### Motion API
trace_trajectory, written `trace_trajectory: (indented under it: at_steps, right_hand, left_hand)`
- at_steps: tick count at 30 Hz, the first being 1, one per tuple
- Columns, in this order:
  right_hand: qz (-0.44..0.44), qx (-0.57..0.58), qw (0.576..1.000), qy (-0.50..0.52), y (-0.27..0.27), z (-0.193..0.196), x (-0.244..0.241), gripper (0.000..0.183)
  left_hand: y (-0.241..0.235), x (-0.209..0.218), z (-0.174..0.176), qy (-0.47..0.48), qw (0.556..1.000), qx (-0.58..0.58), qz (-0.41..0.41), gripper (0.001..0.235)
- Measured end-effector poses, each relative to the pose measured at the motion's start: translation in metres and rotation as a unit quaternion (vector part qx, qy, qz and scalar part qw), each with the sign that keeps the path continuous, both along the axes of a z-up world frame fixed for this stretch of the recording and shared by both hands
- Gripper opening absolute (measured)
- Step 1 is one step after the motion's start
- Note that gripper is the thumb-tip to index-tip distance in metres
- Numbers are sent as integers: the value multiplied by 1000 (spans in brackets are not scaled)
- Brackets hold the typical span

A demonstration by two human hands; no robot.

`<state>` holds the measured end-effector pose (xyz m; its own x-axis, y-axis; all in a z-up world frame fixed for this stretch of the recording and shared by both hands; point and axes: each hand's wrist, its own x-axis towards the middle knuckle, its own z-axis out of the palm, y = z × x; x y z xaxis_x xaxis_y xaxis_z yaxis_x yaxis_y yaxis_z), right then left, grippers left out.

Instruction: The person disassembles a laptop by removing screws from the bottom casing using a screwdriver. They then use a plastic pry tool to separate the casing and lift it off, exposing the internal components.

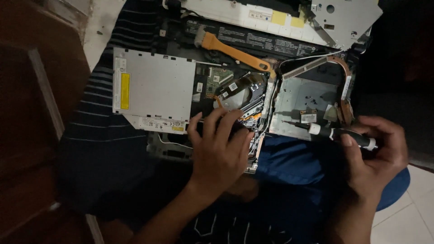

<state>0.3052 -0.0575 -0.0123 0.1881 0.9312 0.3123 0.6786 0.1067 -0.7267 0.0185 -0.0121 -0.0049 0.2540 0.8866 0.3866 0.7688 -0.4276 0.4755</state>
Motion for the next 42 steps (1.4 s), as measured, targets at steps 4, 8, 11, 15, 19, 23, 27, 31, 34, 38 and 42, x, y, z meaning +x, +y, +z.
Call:
trace_trajectory:
  at_steps: [4,8,11,15,19,23,27,31,34,38,42]
  right_hand:
    - [-14,-2,1000,17,-2,-3,1,35]
    - [-23,-7,999,27,-3,-1,-3,37]
    - [-46,-21,997,53,-4,-2,-4,38]
    - [-21,-5,999,37,-3,-2,-1,36]
    - [-2,1,999,38,-2,-1,0,36]
    - [8,17,999,31,0,0,-2,34]
    - [6,24,999,20,-1,0,-1,34]
    - [1,13,999,35,-3,1,-1,35]
    - [-8,-1,998,62,-3,3,-3,35]
    - [-4,3,998,68,-2,5,-5,35]
    - [9,13,998,62,-2,5,-5,34]
  left_hand:
    - [-1,4,0,5,1000,6,12,8]
    - [-1,7,0,1,1000,27,6,6]
    - [-2,8,-1,1,1000,31,-3,3]
    - [-4,6,-4,13,999,43,-26,7]
    - [-3,5,-8,18,997,60,-38,8]
    - [-2,8,-5,14,997,63,-34,6]
    - [-2,10,0,11,998,48,-35,11]
    - [-1,12,2,9,998,40,-36,9]
    - [-2,13,3,14,999,36,-32,5]
    - [-3,11,2,31,998,24,-46,7]
    - [-3,9,-8,44,997,0,-56,14]
